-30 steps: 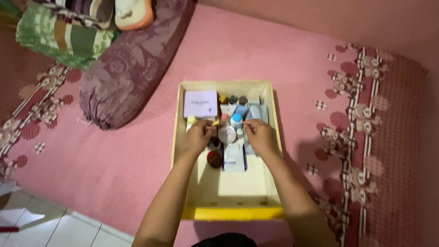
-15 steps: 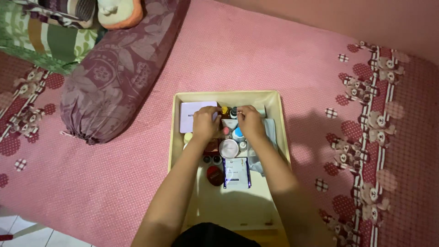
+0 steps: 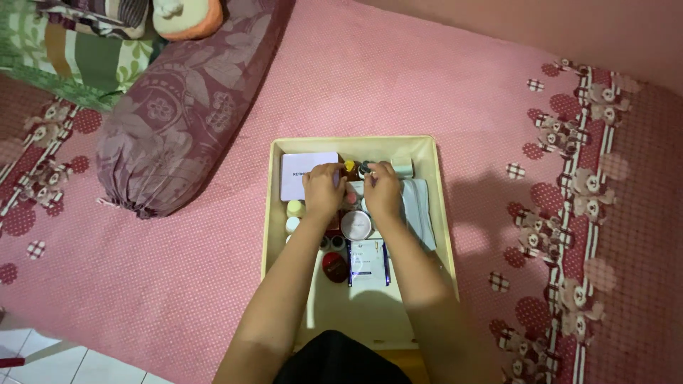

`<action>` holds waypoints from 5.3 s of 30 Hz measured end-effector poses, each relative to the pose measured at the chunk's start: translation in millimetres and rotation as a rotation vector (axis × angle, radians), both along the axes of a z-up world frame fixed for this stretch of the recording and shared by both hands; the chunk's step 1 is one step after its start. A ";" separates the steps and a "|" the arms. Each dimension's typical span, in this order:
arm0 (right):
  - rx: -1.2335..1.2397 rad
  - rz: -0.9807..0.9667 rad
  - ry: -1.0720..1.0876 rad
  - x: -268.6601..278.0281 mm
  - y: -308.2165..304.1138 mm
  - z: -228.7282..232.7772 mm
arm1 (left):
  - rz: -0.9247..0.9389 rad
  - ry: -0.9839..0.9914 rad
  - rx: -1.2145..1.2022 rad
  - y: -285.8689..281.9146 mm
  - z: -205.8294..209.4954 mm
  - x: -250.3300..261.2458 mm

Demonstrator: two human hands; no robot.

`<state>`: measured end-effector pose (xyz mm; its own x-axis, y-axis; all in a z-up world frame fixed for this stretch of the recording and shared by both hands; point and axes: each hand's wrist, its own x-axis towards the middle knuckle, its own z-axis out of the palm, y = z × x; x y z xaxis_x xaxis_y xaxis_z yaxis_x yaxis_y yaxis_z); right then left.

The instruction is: The person opens a light blue cosmetic pouch, places it into a yellow plastic drawer, and then rearranges various cosmetic bottles, jars, and boxes within the drawer to organize them.

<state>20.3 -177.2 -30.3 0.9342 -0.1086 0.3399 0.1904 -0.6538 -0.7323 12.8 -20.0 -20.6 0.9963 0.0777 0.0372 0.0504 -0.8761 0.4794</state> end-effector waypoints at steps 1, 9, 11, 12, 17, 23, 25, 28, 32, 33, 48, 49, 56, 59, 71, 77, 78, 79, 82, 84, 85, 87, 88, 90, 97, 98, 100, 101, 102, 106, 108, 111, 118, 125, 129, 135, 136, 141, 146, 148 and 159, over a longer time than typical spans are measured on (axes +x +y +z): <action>0.000 0.000 -0.002 -3.3 -2.6 -3.4 | 0.000 -0.002 0.000 1.4 1.2 -3.8; -0.102 -0.026 -0.055 -45.7 -20.6 -8.5 | -0.015 -0.036 -0.036 7.5 30.7 -59.7; -0.119 -0.043 -0.042 -59.0 -19.8 -4.1 | -0.010 -0.057 -0.026 8.7 32.2 -73.8; -0.137 -0.055 -0.023 -66.2 -19.0 -2.2 | -0.002 -0.072 -0.017 9.6 32.5 -81.8; -0.101 -0.012 0.004 -89.1 -27.6 -3.2 | -0.022 -0.087 0.028 12.8 47.5 -118.4; -0.082 -0.013 0.006 -121.5 -30.6 1.4 | -0.045 -0.232 0.013 30.8 9.5 -140.8; -0.076 -0.005 -0.007 -132.3 -30.8 -0.1 | -0.044 -0.250 0.026 33.6 5.9 -153.6; -0.094 0.015 0.027 -144.3 -31.2 -6.0 | -0.012 -0.292 0.002 32.7 19.3 -175.7; -0.057 0.064 0.041 -157.5 -28.5 -14.9 | 0.023 -0.210 -0.084 37.7 23.4 -197.2; -0.040 0.080 0.045 -159.3 -28.6 -16.9 | 0.032 -0.153 -0.120 37.2 29.0 -201.2; -0.076 0.022 0.197 -134.2 -18.3 -59.5 | -0.020 -0.093 -0.012 14.0 55.3 -189.6; -0.078 0.021 0.200 -132.8 -17.4 -50.2 | -0.021 -0.090 -0.013 13.1 38.6 -178.9; -0.032 -0.032 0.178 -101.1 -12.0 -64.0 | -0.056 -0.097 -0.122 -3.5 -30.0 -125.0; -0.033 -0.039 0.102 -83.6 -10.7 -89.6 | -0.034 0.000 -0.194 -11.4 -25.8 -113.4; -0.051 -0.083 0.135 -55.4 -5.5 -117.2 | 0.078 0.191 -0.215 -40.1 -39.5 -70.4; -0.113 -0.114 0.190 -51.6 -3.8 -121.8 | 0.084 0.193 -0.169 -43.2 -52.9 -67.6; -0.118 -0.112 0.214 -55.0 -3.9 -120.6 | 0.086 0.196 -0.166 -42.5 -52.3 -70.9; -0.118 -0.111 0.214 -56.4 -5.0 -119.0 | 0.086 0.196 -0.166 -41.4 -62.6 -67.9; -0.082 -0.096 0.177 -64.6 -7.2 -116.0 | 0.052 0.164 -0.183 -38.1 -82.3 -66.1; -0.045 -0.079 0.124 -64.3 -7.3 -112.5 | 0.013 0.143 -0.258 -36.3 -76.7 -63.8; -0.046 -0.079 0.116 -67.7 -7.9 -109.7 | 0.012 0.135 -0.258 -35.1 -70.9 -64.1; -0.030 -0.057 0.113 -75.2 -10.4 -104.5 | -0.035 0.162 -0.267 -33.8 -59.7 -65.0; -0.031 -0.060 0.110 -78.3 -11.6 -96.4 | -0.038 0.160 -0.268 -35.1 -61.3 -65.3; 0.002 -0.027 0.086 -84.2 -12.5 -80.6 | -0.054 0.152 -0.160 -36.6 -65.0 -65.8; -0.030 -0.032 0.004 -104.8 -19.5 -43.5 | -0.094 0.020 -0.228 -25.9 -11.4 -101.6; -0.045 -0.026 -0.020 -104.0 -21.7 -41.4 | -0.091 -0.038 -0.240 -24.2 -2.2 -105.5; -0.059 -0.020 -0.051 -106.0 -25.2 -29.8 | -0.088 -0.103 -0.250 -23.3 12.9 -111.4; -0.050 -0.011 -0.053 -108.9 -26.3 -20.7 | -0.091 -0.184 -0.218 -23.9 18.6 -113.4; -0.043 -0.002 -0.050 -114.7 -27.0 -13.0 | -0.093 -0.261 -0.185 -24.0 23.0 -118.2; -0.045 0.006 -0.030 -122.5 -31.9 -6.8 | -0.091 -0.284 -0.102 -17.2 48.4 -136.5; -0.039 0.025 -0.057 -131.1 -34.2 -4.1 | -0.126 -0.304 -0.101 -13.8 54.6 -148.5; -0.069 0.055 -0.043 -147.1 -35.4 5.0 | -0.156 -0.295 -0.156 -8.7 59.2 -163.0; 0.003 0.148 0.011 -190.0 -26.4 20.2 | -0.159 -0.163 -0.125 -3.6 110.2 -217.5; 0.046 0.255 0.139 -217.9 -16.4 1.1 | -0.073 -0.021 -0.065 17.2 55.5 -240.2; 0.062 0.313 0.232 -227.7 -5.3 -5.0 | -0.044 0.087 -0.105 25.7 69.0 -259.4; -0.050 0.391 0.326 -232.2 2.0 -23.8 | 0.015 0.128 -0.103 38.7 15.4 -256.6; -0.052 0.394 0.329 -229.9 3.3 -29.6 | 0.017 0.131 -0.104 41.2 3.6 -255.2; -0.108 0.450 0.409 -224.9 9.7 -23.7 | 0.074 0.325 -0.114 41.3 -0.1 -254.8; -0.128 0.469 0.460 -222.0 20.9 -4.0 | 0.095 0.387 -0.109 44.3 -10.3 -249.1; -0.119 0.478 0.465 -222.1 25.0 -0.7 | 0.111 0.411 -0.093 45.0 -12.8 -246.4; -0.140 0.460 0.529 -221.2 25.2 -38.4 | 0.031 0.399 -0.109 45.2 -7.7 -248.5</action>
